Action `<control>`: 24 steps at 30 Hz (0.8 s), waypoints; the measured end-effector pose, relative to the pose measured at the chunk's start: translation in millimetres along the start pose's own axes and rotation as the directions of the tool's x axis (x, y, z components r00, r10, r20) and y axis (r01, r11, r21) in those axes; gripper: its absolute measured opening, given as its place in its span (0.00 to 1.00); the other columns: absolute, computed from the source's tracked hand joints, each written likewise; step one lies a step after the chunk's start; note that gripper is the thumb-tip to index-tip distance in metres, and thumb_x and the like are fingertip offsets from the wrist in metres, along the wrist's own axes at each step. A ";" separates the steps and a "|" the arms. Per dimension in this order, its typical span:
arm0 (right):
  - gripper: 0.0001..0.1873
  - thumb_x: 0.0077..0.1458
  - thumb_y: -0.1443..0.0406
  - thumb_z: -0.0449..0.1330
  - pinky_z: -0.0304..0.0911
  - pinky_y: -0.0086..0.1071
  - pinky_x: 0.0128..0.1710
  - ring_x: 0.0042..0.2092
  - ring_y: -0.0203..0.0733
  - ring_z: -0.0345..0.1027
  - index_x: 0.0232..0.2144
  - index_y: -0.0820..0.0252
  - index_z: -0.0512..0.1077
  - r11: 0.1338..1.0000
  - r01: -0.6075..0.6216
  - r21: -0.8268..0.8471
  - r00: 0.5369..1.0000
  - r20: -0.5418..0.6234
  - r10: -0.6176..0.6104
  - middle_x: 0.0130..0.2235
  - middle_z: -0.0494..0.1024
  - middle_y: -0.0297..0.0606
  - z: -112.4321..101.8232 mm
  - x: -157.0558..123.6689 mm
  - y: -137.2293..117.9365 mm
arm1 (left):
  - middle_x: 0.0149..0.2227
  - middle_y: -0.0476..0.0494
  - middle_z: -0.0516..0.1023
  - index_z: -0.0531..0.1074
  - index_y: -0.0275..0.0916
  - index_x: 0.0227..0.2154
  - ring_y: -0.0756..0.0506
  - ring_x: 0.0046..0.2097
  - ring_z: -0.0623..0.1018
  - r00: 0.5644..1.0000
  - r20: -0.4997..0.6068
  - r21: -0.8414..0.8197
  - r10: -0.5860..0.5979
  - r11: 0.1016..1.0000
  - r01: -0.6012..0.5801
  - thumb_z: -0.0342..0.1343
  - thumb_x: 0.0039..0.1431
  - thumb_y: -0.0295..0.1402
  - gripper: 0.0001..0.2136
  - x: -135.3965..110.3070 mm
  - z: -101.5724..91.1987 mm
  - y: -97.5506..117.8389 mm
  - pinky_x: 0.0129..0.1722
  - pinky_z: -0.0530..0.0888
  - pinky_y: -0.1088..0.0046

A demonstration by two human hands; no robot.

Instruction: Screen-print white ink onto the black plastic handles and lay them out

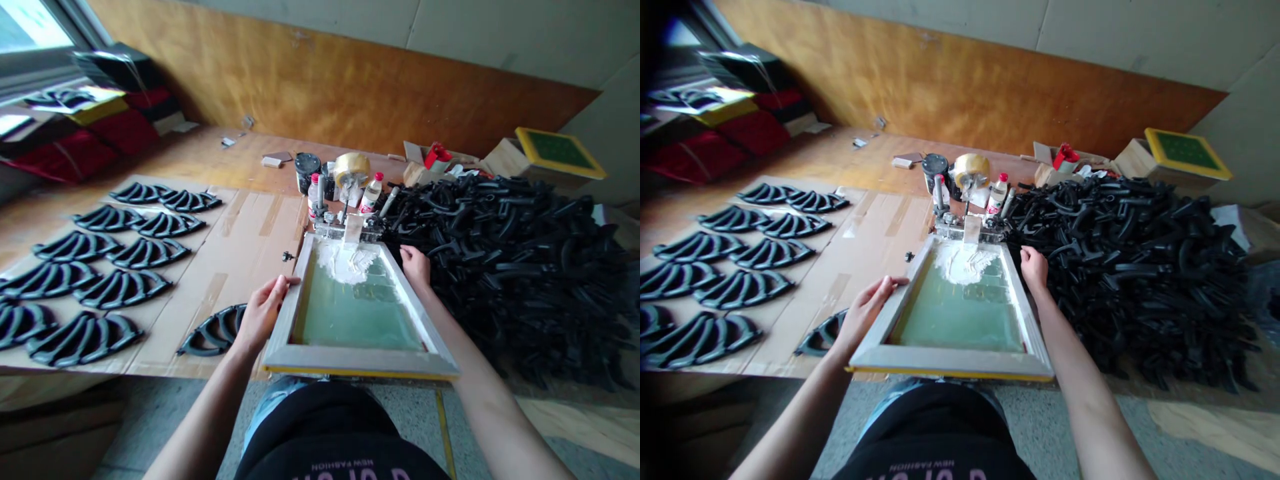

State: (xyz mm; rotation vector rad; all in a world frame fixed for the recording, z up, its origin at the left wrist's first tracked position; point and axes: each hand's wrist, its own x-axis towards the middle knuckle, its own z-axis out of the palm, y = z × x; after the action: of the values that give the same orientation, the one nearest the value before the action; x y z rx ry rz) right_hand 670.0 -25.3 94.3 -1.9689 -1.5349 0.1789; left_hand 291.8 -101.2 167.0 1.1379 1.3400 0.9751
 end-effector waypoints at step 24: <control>0.05 0.55 0.73 0.56 0.58 0.33 0.38 0.40 0.44 0.65 0.31 0.60 0.71 0.587 0.806 0.075 0.469 0.524 -0.711 0.34 0.74 0.40 9.1 -37.2 -102.9 | 0.35 0.45 0.79 0.62 0.40 0.62 0.44 0.35 0.78 0.984 0.076 0.094 -0.159 0.984 0.152 0.54 0.56 0.52 0.34 7.3 8.0 -112.8 0.33 0.72 0.72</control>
State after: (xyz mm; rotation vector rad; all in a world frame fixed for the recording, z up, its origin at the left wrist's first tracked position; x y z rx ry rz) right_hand 569.0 -42.8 133.6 -1.1629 -2.7434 0.1757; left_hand 288.8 -117.9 55.0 1.1091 1.3929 0.7543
